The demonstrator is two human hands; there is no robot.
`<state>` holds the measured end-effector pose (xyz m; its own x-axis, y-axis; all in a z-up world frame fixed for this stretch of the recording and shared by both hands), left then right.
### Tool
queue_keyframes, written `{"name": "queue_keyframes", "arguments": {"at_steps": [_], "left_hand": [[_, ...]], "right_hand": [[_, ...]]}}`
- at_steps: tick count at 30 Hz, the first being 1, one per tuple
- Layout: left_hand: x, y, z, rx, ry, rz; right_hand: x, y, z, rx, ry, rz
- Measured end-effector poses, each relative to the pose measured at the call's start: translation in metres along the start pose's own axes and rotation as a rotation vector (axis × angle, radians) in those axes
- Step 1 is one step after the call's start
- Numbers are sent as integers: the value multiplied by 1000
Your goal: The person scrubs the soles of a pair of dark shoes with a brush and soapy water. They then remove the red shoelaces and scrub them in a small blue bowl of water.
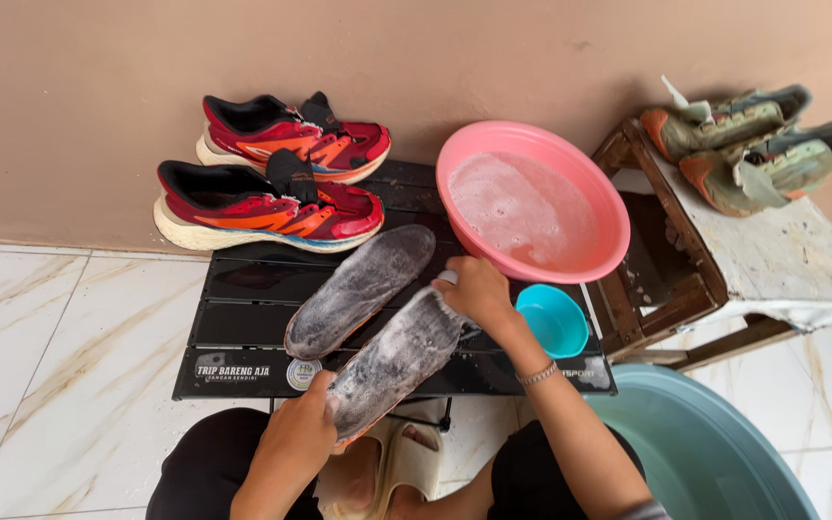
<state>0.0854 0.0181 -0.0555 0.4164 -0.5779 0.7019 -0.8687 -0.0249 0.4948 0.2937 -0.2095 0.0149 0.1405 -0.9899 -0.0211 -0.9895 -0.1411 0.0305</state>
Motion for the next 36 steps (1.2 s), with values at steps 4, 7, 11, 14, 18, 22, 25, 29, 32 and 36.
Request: {"name": "queue_keyframes", "arguments": {"at_steps": [4, 7, 11, 14, 18, 22, 25, 29, 32, 36], "left_hand": [[15, 17, -22, 21, 3, -46], [18, 20, -32, 69, 5, -58], [27, 12, -31, 169, 35, 71], [34, 5, -25, 236, 45, 153], [39, -4, -11, 294, 76, 236], [35, -12, 15, 182, 287, 248], [47, -7, 11, 296, 204, 369], [51, 7, 0, 338, 13, 211], [50, 5, 1, 337, -44, 153], [41, -2, 12, 259, 17, 172]], "right_hand": [[3, 22, -5, -8, 102, -5], [1, 44, -40, 25, -127, -19], [13, 55, -55, 47, -140, 47], [18, 51, -19, -125, -75, 13], [19, 64, -43, -63, -131, 8], [49, 102, -88, -58, -32, 152], [110, 123, -70, -80, -29, 352], [161, 137, -44, -115, -220, 515], [184, 126, -5, -225, -521, 536], [185, 132, -32, -88, -601, 513]]}}
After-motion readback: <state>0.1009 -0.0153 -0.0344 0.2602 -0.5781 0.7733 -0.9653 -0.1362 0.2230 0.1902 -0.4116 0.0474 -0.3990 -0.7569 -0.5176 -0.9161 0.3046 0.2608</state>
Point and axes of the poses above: each hand's wrist, its own y-axis away from the middle knuckle, its own z-axis out of the palm, x = y × z, the point moved 10 cm from there along -y, towards the middle knuckle, and after that the axes turned 10 degrees about y, right-handed, at the moved point
